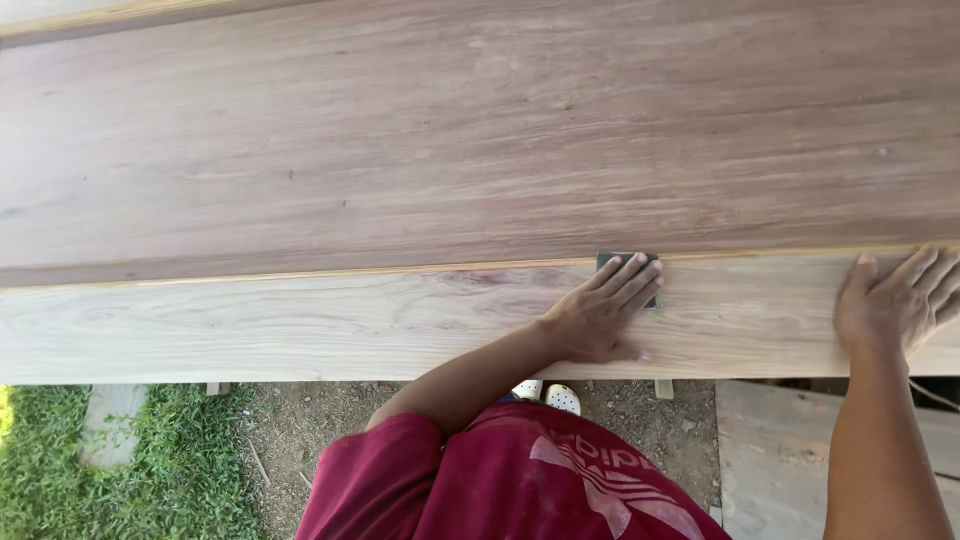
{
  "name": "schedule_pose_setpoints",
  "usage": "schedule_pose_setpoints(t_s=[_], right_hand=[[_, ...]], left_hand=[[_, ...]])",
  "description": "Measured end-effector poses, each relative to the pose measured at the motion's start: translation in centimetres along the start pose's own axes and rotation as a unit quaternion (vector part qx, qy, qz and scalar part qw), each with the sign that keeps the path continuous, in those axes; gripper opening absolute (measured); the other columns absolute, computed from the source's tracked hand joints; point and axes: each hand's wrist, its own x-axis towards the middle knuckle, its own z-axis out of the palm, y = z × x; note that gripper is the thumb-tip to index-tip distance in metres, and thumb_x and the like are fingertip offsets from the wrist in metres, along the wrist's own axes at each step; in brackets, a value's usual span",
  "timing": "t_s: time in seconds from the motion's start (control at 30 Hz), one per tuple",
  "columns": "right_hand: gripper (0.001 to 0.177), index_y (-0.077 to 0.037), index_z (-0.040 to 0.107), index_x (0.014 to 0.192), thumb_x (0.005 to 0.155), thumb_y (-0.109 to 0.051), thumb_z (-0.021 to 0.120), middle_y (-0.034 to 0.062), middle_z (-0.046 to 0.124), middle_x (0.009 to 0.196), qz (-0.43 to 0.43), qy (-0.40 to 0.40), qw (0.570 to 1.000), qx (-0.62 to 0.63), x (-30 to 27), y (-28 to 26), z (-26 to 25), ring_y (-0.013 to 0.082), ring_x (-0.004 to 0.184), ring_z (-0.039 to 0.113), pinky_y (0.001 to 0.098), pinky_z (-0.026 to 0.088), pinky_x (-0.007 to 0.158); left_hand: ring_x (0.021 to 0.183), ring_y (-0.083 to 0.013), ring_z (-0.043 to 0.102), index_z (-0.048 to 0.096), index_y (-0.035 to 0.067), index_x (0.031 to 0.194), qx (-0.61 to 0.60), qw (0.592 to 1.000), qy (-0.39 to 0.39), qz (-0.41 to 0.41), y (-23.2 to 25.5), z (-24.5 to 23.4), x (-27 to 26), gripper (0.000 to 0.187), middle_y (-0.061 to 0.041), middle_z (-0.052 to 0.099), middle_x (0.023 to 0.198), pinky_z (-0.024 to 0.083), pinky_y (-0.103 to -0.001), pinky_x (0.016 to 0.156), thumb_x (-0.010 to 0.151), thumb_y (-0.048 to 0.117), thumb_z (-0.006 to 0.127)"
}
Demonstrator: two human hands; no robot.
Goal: Sanding a large wooden door panel using a piece of sandpaper.
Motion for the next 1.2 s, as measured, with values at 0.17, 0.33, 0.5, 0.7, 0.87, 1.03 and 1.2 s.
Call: schedule_pose_setpoints(t_s=[0.17, 0.33, 0.5, 0.7, 0.87, 1.03, 1.2], right_hand=[[0.078, 0.002, 0.019, 0.169, 0.114, -0.048, 0.040, 0.0226, 0.010, 0.177, 0.049, -0.047, 0.996, 0.052, -1.8, -3.3, -3.5, 0.0381, 0.164, 0.005, 0.0567, 0.006, 0.133], [0.069, -0.003, 0.022, 0.170, 0.116, -0.042, 0.042, 0.0209, 0.009, 0.178, 0.070, -0.065, 0.990, 0.103, -5.1, -10.4, -3.8, 0.0398, 0.163, 0.005, 0.0599, 0.008, 0.132], [0.064, -0.009, 0.028, 0.164, 0.107, -0.020, 0.054, 0.0145, 0.023, 0.172, -0.393, -0.040, 0.867, 0.305, -13.4, -24.5, -0.2, 0.0334, 0.161, 0.025, 0.0513, 0.019, 0.135], [0.073, -0.004, 0.016, 0.162, 0.106, -0.047, 0.036, 0.0173, 0.013, 0.172, -0.610, -0.223, 0.732, 0.205, -21.6, -32.9, 3.4, 0.0316, 0.158, 0.014, 0.0504, 0.008, 0.129], [0.076, -0.013, 0.010, 0.162, 0.102, -0.057, 0.025, 0.0114, 0.003, 0.171, -0.504, -0.286, 0.815, 0.023, -17.1, -28.7, -1.1, 0.0289, 0.157, 0.004, 0.0511, 0.000, 0.125], [0.067, -0.002, 0.012, 0.164, 0.107, -0.037, 0.021, 0.0160, 0.006, 0.173, -0.261, -0.218, 0.934, 0.112, -9.9, -17.1, -2.0, 0.0306, 0.159, 0.004, 0.0477, 0.000, 0.128], [0.078, -0.003, 0.009, 0.163, 0.104, -0.053, 0.023, 0.0161, 0.001, 0.172, -0.088, -0.154, 0.983, 0.039, -7.4, -12.3, -4.7, 0.0312, 0.160, 0.000, 0.0475, -0.002, 0.127]], left_hand=[[0.163, -0.0342, 0.008, 0.015, 0.000, 0.165, -0.057, 0.997, -0.001, -0.044, -2.3, -3.0, -7.9, 0.107, -0.020, 0.015, 0.174, 0.005, -0.047, 0.133, 0.095, 0.079, 0.031], [0.164, -0.0317, 0.010, 0.018, 0.001, 0.165, -0.042, 0.990, -0.018, -0.132, -2.4, -6.6, -13.6, 0.103, -0.015, 0.017, 0.175, 0.007, -0.046, 0.135, 0.097, 0.077, 0.033], [0.163, -0.0363, 0.014, 0.023, 0.000, 0.164, -0.238, 0.953, 0.132, -0.132, -3.9, -6.7, -14.6, 0.089, -0.024, 0.014, 0.173, 0.021, -0.052, 0.133, 0.106, 0.066, 0.036], [0.162, -0.0410, 0.025, 0.034, 0.003, 0.162, -0.179, 0.902, 0.282, -0.275, -5.1, -8.8, -19.6, 0.070, -0.026, 0.022, 0.172, 0.028, -0.055, 0.132, 0.110, 0.050, 0.043], [0.155, -0.0455, 0.029, 0.041, 0.001, 0.155, -0.102, 0.903, 0.225, -0.351, -5.1, -7.8, -24.2, 0.064, -0.029, 0.026, 0.166, 0.031, -0.055, 0.125, 0.106, 0.039, 0.056], [0.152, -0.0478, 0.027, 0.044, 0.000, 0.151, -0.041, 0.905, 0.176, -0.386, -4.8, -7.8, -27.6, 0.062, -0.031, 0.027, 0.163, 0.029, -0.056, 0.122, 0.103, 0.036, 0.058], [0.149, -0.0444, 0.033, 0.047, 0.002, 0.149, 0.029, 0.903, 0.164, -0.396, -4.6, -8.1, -27.6, 0.061, -0.028, 0.035, 0.160, 0.032, -0.055, 0.119, 0.100, 0.037, 0.059]])
